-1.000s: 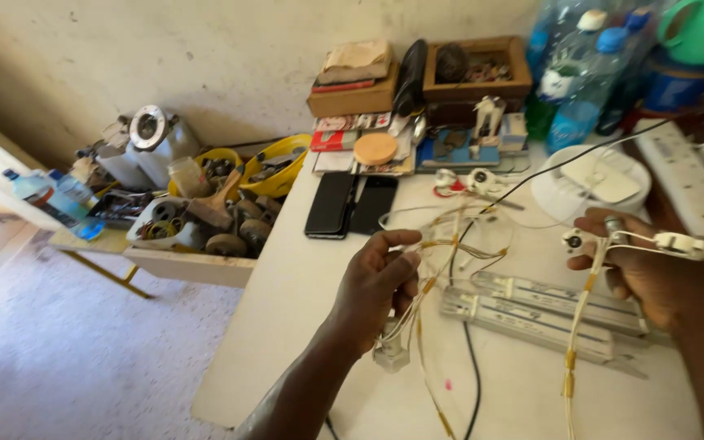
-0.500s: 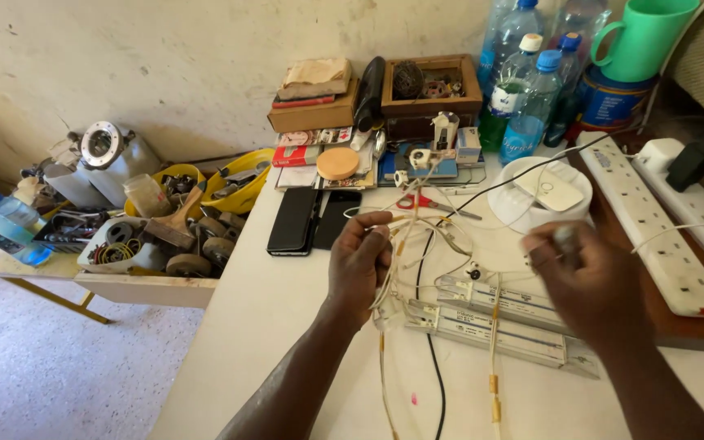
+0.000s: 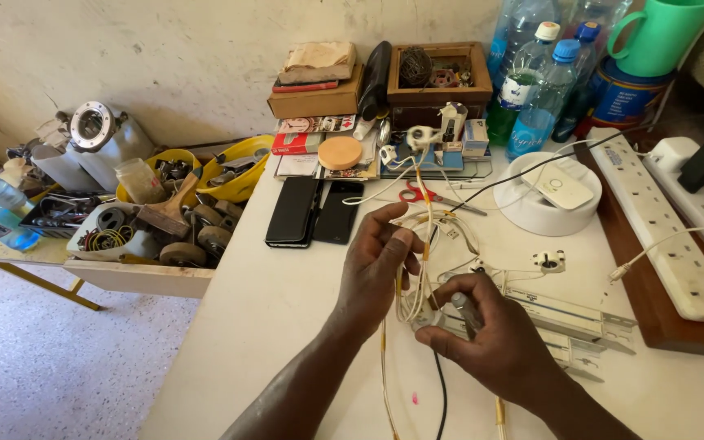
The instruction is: The person is wiring electrical ballasts and components on a workbench, using a screwdriver to secure connections.
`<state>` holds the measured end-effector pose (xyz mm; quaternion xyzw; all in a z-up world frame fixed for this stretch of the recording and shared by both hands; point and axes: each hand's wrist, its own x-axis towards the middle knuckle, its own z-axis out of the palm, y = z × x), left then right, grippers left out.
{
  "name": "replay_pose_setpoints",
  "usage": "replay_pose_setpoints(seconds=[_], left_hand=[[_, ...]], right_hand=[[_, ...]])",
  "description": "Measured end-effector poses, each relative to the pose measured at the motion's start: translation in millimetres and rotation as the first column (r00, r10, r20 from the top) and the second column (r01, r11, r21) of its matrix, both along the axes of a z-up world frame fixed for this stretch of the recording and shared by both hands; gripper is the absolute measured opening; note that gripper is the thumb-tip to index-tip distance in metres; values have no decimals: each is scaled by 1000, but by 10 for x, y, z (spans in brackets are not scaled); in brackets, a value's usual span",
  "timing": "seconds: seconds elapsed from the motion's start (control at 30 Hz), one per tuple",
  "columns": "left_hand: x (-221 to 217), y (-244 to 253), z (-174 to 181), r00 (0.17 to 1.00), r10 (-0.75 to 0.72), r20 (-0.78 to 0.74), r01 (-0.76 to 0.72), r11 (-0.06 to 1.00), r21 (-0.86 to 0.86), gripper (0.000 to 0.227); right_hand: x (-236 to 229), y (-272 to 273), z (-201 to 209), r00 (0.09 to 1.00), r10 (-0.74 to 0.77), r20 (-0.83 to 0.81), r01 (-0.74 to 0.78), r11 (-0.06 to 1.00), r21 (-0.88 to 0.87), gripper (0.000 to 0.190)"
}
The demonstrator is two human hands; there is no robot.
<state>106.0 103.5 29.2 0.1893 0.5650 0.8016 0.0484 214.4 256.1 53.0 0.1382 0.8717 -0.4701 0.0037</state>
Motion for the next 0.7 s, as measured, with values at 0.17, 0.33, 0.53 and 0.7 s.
replay_pose_setpoints(seconds=[0.17, 0.33, 0.53, 0.7], left_hand=[[35, -97, 173, 976, -178, 130, 188, 980, -71, 59], [82, -113, 177, 968, -207, 144, 232, 955, -186, 28], [343, -64, 391, 931, -342, -127, 223, 810, -543, 39], [249, -123, 356, 924, -305, -231, 27, 653, -757, 35]], right_hand=[[-9, 41, -15, 985, 166, 47, -168, 985, 37, 72], [-47, 151, -103, 953, 302, -7, -302, 953, 41, 56], [-167, 357, -155, 977, -98, -190, -10, 866, -500, 52], [-99, 556, -119, 940, -243, -240, 103, 871, -481, 16]])
